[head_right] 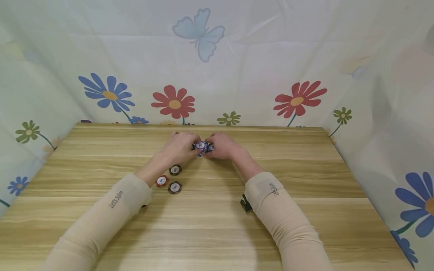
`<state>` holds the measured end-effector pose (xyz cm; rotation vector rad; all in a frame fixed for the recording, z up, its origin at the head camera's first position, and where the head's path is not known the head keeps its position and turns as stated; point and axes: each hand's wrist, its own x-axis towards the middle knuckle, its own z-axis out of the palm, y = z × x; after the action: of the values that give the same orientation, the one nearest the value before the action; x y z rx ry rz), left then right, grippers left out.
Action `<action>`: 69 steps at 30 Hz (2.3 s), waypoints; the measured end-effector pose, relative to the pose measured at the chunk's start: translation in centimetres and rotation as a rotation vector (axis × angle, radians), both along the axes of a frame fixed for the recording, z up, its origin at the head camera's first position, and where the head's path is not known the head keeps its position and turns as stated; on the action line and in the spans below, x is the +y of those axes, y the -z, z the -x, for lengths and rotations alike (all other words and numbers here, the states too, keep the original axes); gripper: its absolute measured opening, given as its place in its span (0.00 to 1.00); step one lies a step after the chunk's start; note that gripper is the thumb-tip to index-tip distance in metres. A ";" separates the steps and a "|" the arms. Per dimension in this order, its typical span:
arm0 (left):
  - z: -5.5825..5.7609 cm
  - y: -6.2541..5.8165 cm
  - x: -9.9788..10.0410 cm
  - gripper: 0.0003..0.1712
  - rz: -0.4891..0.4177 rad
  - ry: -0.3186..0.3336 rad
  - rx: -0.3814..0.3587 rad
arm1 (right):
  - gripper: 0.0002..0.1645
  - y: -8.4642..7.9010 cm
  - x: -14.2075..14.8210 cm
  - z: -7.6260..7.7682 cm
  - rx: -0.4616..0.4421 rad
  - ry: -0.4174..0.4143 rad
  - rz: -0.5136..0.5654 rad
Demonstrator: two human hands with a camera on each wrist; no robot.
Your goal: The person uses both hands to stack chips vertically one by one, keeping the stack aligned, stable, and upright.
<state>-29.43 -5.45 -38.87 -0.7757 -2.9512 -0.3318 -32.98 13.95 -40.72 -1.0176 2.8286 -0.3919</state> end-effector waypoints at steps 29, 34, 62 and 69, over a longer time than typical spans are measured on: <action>0.1 -0.1 0.8 0.14 0.009 -0.044 0.011 | 0.31 0.3 -0.1 0.4 0.032 -0.014 0.017; 0.1 -0.2 0.7 0.14 0.007 -0.044 0.009 | 0.31 0.1 -0.2 0.4 0.034 -0.016 0.018; -1.4 -0.5 -0.6 0.24 0.003 -0.034 0.012 | 0.35 0.2 -0.2 0.0 -0.035 0.036 -0.041; -3.1 -0.8 -0.9 0.22 0.028 -0.013 0.019 | 0.36 0.4 -0.3 -0.3 -0.033 0.042 -0.088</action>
<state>-26.32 -6.39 -38.11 -0.7588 -2.9476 -0.2819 -32.66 13.69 -41.08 -0.9286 2.8143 -0.2829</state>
